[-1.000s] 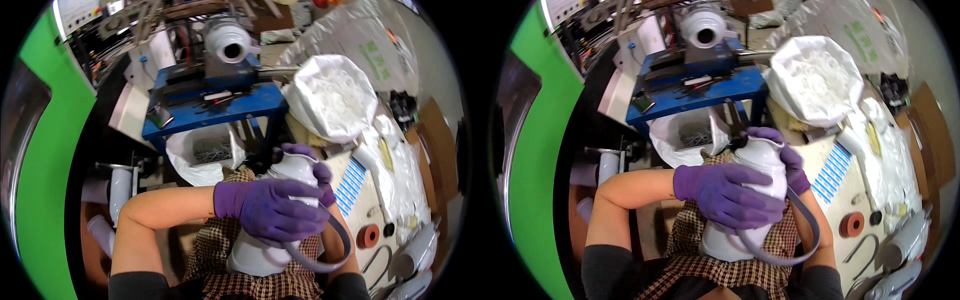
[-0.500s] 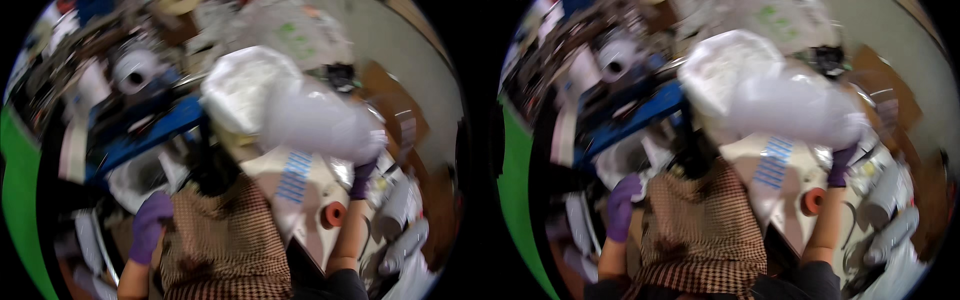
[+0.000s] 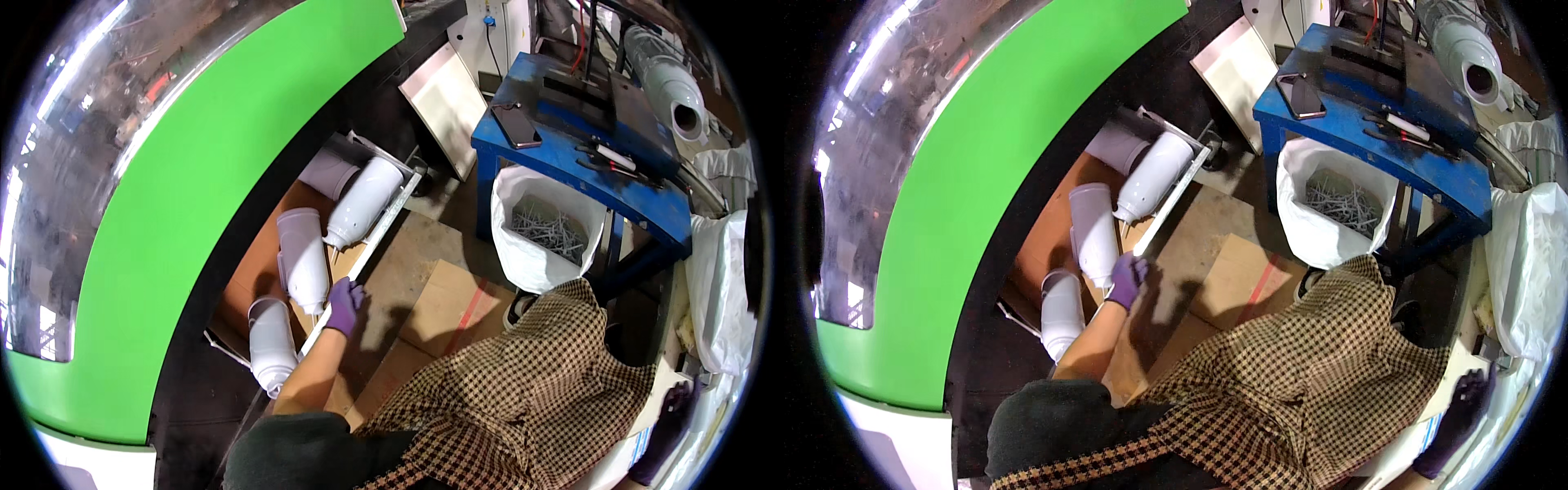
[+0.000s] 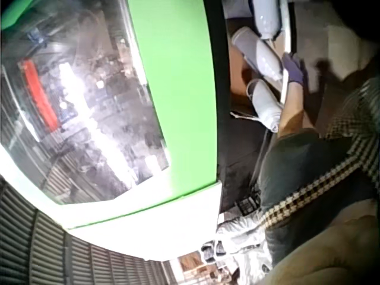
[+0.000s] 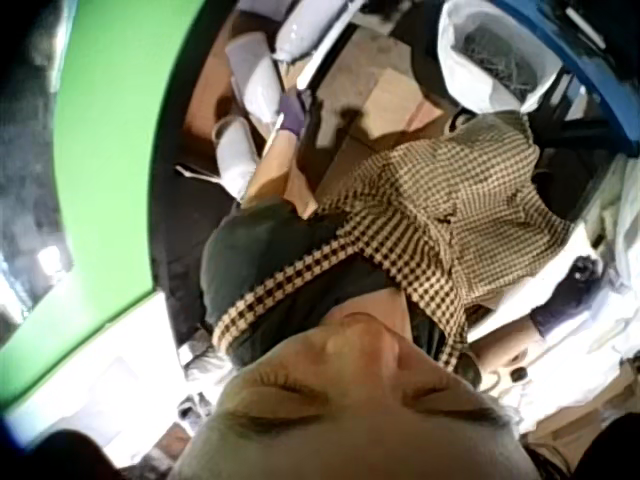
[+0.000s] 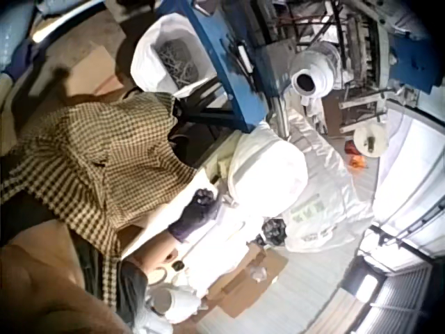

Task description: The person assembles white electric kettles by inserting a metal heating element into the base, attaching a power cord, and applying a label to the body. The person handles each kettle one at a time, repeating the same sequence of actions throughout the clip.

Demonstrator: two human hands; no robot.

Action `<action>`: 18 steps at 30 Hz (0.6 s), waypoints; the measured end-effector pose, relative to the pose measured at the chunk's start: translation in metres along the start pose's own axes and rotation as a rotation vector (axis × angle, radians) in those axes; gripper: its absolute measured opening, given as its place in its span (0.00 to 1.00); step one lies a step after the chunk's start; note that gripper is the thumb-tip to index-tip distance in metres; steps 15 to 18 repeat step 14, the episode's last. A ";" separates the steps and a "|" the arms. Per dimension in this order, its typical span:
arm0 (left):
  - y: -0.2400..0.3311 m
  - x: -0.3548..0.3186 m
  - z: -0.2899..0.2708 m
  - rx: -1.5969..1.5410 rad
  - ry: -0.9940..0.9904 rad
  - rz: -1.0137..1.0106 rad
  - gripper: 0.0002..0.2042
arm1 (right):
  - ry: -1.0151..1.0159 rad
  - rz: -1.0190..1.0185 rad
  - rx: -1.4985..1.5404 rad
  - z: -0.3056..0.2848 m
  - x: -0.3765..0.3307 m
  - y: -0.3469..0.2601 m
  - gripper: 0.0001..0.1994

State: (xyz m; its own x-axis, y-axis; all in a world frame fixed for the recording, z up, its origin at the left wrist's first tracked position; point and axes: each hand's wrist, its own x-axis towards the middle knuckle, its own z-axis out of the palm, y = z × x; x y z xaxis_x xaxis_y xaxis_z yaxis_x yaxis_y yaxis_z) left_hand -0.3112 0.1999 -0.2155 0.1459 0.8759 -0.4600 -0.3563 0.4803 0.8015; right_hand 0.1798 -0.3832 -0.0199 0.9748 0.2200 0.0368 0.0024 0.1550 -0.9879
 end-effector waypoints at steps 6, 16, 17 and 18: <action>0.046 0.142 -0.106 0.165 0.144 -0.031 0.11 | -0.047 -0.082 -0.362 0.050 -0.013 0.011 0.21; 0.029 0.238 -0.012 -0.296 0.314 0.055 0.53 | 0.077 -0.062 -0.385 0.007 -0.037 -0.026 0.19; 0.029 0.238 -0.012 -0.296 0.314 0.055 0.53 | 0.077 -0.062 -0.385 0.007 -0.037 -0.026 0.19; 0.029 0.238 -0.012 -0.296 0.314 0.055 0.53 | 0.077 -0.062 -0.385 0.007 -0.037 -0.026 0.19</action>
